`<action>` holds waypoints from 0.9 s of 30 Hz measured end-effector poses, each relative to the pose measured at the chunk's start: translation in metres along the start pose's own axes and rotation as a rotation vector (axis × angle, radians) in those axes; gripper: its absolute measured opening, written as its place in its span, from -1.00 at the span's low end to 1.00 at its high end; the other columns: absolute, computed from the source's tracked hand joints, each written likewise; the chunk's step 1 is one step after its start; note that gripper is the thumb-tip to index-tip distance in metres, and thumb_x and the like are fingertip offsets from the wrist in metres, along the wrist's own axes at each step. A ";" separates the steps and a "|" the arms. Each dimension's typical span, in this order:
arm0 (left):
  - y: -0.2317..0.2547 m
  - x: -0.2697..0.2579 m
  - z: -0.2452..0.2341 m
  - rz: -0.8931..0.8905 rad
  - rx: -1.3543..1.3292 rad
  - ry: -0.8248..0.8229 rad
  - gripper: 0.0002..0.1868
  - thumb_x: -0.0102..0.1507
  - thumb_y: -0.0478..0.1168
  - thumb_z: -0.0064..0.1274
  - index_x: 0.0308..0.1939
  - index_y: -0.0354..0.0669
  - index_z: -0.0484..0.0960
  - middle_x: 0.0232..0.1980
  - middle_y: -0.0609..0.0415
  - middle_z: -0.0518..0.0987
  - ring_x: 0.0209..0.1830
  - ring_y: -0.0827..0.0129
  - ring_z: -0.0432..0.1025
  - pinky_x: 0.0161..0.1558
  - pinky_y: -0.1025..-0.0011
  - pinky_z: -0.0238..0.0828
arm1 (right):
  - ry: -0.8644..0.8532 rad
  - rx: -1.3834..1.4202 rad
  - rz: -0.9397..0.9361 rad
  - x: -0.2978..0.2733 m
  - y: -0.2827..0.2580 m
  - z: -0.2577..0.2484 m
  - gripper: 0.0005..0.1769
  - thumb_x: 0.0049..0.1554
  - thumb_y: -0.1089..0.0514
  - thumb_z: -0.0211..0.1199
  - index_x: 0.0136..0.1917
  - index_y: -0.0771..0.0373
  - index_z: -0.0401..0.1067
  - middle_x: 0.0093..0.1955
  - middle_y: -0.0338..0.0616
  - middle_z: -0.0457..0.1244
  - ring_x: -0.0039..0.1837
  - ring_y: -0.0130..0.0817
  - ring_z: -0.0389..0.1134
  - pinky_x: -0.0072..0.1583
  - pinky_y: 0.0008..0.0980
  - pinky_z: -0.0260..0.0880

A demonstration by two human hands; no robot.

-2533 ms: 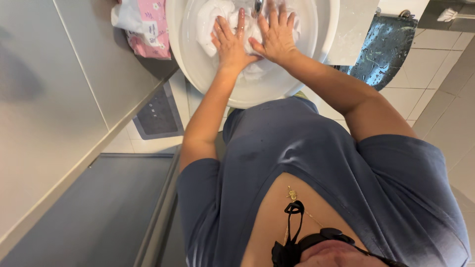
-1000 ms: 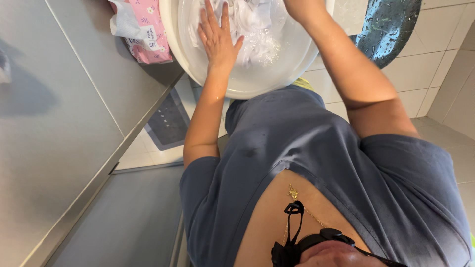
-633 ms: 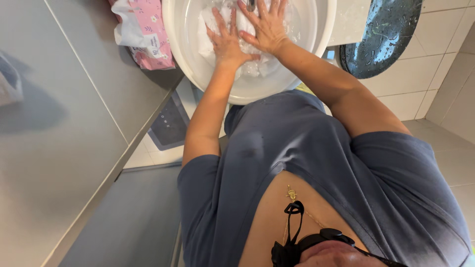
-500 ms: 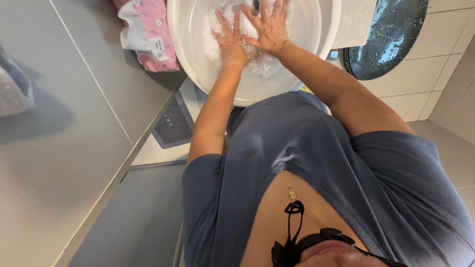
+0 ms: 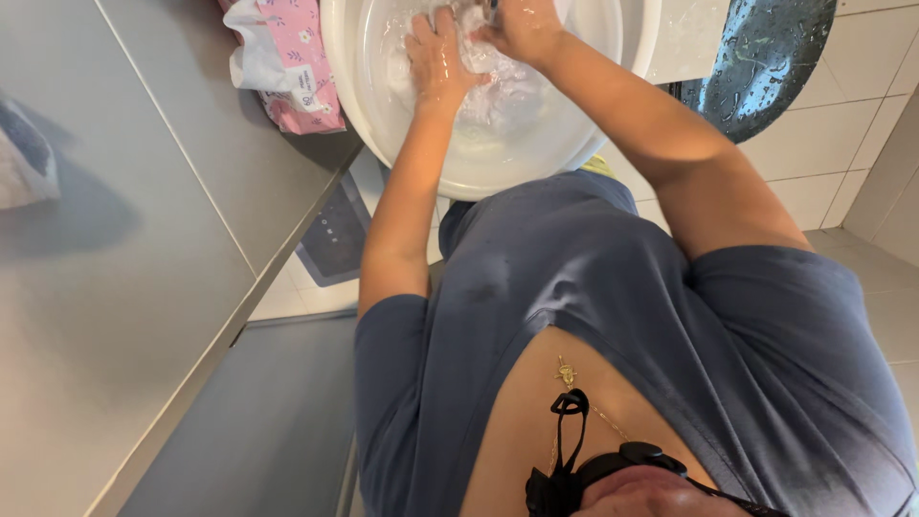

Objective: The person hand-washes a white cloth in a white basin placed on a toilet tank. They repeatedly submerge, agitate, and rinse the cloth under running water from the sink faucet, then wring it out and return it to the basin.

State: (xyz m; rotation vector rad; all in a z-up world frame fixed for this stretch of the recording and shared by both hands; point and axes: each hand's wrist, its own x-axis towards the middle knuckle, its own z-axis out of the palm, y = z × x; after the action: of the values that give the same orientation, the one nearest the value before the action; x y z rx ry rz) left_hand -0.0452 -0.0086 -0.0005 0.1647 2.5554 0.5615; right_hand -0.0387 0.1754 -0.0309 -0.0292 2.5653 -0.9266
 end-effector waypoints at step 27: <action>-0.012 -0.023 0.012 0.253 0.230 -0.064 0.74 -0.40 0.35 0.58 0.64 0.03 -0.22 0.67 -0.20 -0.37 0.66 -0.28 -0.52 0.47 -0.60 -0.55 | -0.143 -0.397 -0.148 -0.050 -0.010 0.005 0.54 -0.19 -0.70 0.32 0.80 -0.04 -0.24 0.67 0.46 -0.23 0.60 0.64 -0.28 0.47 0.62 -0.29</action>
State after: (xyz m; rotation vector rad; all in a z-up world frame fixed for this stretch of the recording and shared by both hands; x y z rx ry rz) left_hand -0.0190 -0.0202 -0.0041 0.5836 2.5474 0.3441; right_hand 0.0080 0.1720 -0.0093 -0.3878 2.5947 -0.4301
